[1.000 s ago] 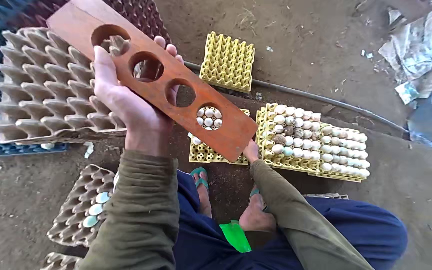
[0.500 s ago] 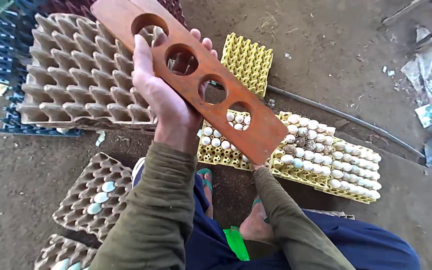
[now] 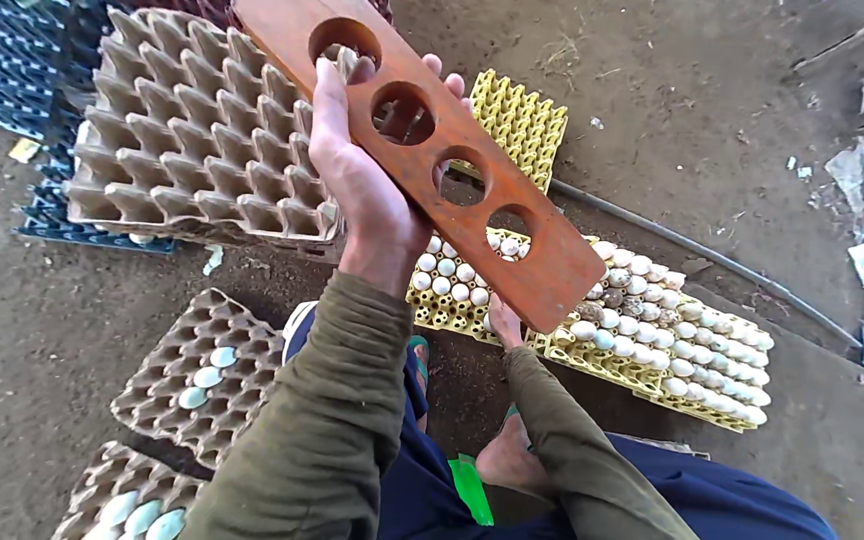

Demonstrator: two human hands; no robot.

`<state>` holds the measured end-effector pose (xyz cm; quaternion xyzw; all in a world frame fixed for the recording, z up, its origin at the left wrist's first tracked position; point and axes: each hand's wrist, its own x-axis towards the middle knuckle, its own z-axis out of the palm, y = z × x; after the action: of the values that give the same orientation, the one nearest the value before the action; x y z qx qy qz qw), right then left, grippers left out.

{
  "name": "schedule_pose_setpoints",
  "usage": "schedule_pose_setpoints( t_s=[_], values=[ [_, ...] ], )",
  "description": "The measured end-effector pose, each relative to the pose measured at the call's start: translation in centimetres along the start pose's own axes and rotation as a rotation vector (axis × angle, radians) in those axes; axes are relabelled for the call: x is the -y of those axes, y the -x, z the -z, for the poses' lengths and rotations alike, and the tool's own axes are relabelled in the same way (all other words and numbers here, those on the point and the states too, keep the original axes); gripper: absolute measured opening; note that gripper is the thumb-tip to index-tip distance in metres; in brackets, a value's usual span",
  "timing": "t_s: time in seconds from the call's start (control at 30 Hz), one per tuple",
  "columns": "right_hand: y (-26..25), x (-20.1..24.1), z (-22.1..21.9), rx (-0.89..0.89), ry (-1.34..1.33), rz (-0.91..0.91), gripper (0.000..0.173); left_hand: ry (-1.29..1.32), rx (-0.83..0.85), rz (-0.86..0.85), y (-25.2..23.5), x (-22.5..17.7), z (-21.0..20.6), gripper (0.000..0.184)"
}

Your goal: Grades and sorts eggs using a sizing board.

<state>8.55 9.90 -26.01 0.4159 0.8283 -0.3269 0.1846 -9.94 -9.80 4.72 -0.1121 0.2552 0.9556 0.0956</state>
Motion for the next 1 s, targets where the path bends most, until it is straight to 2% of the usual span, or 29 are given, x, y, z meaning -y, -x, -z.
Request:
schedule_pose_setpoints(
  t_s=[0.1,0.13,0.23,0.3,0.37,0.43,0.5,0.57,0.67,0.77,0.83,0.93,1.0],
  values=[
    [-0.9,0.7,-0.6,0.031,0.012,-0.100,0.070,-0.011,-0.013,0.015,0.1,0.0,-0.1,0.060],
    [-1.2,0.7,-0.7,0.044,0.016,-0.122,0.073,-0.012,-0.008,0.015,0.1,0.1,-0.1,0.061],
    [-1.8,0.5,-1.0,0.041,0.026,-0.111,0.068,-0.024,0.009,0.002,0.3,0.2,-0.3,0.057],
    [-1.4,-0.1,-1.0,0.024,-0.080,-0.080,0.061,-0.030,0.014,0.006,0.4,0.3,-0.5,0.055],
    [-0.1,-0.3,-0.4,0.005,-0.391,-0.081,0.048,-0.039,0.023,0.026,0.5,0.3,-0.6,0.055],
    [2.4,-0.5,1.0,0.079,-0.903,-0.164,0.040,-0.088,0.027,0.047,0.5,0.5,-0.6,0.053],
    [4.7,-1.1,3.3,0.217,-1.332,-0.194,0.051,-0.152,0.036,0.082,0.8,1.4,-0.8,0.050],
    [6.8,-1.3,6.1,0.353,-1.597,-0.130,0.064,-0.251,0.082,0.144,1.8,2.5,-1.3,0.051],
    [9.3,-1.4,10.6,0.508,-1.826,0.167,0.069,-0.421,0.202,0.275,4.1,4.1,-1.6,0.051],
    [12.0,-0.7,16.0,0.491,-1.661,0.511,0.082,-0.517,0.314,0.361,5.7,6.2,-2.1,0.051],
    [14.7,0.3,19.5,0.341,-1.521,0.586,0.090,-0.594,0.382,0.441,7.4,8.1,-2.4,0.051],
    [18.9,2.0,23.6,0.025,-1.245,0.627,0.083,-0.631,0.468,0.556,10.1,10.8,-2.7,0.055],
    [20.9,2.7,25.2,-0.204,-0.947,0.654,0.069,-0.642,0.514,0.572,11.8,12.1,-2.9,0.070]
  ],
)
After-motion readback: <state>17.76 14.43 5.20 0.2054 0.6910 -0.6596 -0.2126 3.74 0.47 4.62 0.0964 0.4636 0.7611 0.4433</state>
